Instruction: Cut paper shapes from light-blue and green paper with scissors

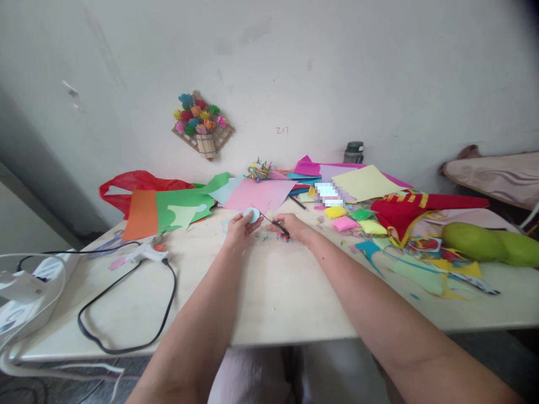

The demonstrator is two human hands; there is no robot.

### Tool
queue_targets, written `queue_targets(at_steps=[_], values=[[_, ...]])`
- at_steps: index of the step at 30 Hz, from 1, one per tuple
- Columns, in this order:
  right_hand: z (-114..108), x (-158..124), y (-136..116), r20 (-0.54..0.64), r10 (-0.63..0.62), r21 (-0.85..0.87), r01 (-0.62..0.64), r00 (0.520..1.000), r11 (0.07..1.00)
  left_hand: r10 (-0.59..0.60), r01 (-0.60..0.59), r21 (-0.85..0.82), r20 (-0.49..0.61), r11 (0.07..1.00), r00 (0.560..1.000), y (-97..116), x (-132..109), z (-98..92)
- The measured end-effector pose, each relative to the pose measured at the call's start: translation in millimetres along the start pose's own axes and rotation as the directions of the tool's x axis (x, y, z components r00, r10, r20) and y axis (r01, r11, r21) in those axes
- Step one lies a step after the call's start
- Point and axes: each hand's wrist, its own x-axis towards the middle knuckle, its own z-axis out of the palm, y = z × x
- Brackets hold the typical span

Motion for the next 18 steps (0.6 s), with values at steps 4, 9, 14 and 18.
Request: queue_targets(at_steps=[4,9,14,18], values=[[-0.3,0.0,-0.4,-0.011,0.005,-0.006,-0.005,1.0,1.0,-0.028,0.028,0.006,0.037,1.0,0.999,0.7,-0.2,-0.7],[-0.3,1.8,1.7,-0.007,-0.006,-0.007,0.006,1.0,1.0,-0.006,0.006,-0.001,0.014,1.0,1.0,1.1,-0.8,0.1],[0.6,1.0,0.1,-0.015,0.003,-0.011,-0.003,1.0,1.0,-0.011,0.011,-0.014,-0.012,1.0,1.0,1.2,0.2,0.6],[0.9,0.4,-1.1,-0.017,0.016,-0.006,-0.016,1.0,1.0,-0.009,0.009,-0.011,-0.02,1.0,1.0,1.4,0.7,0.2]])
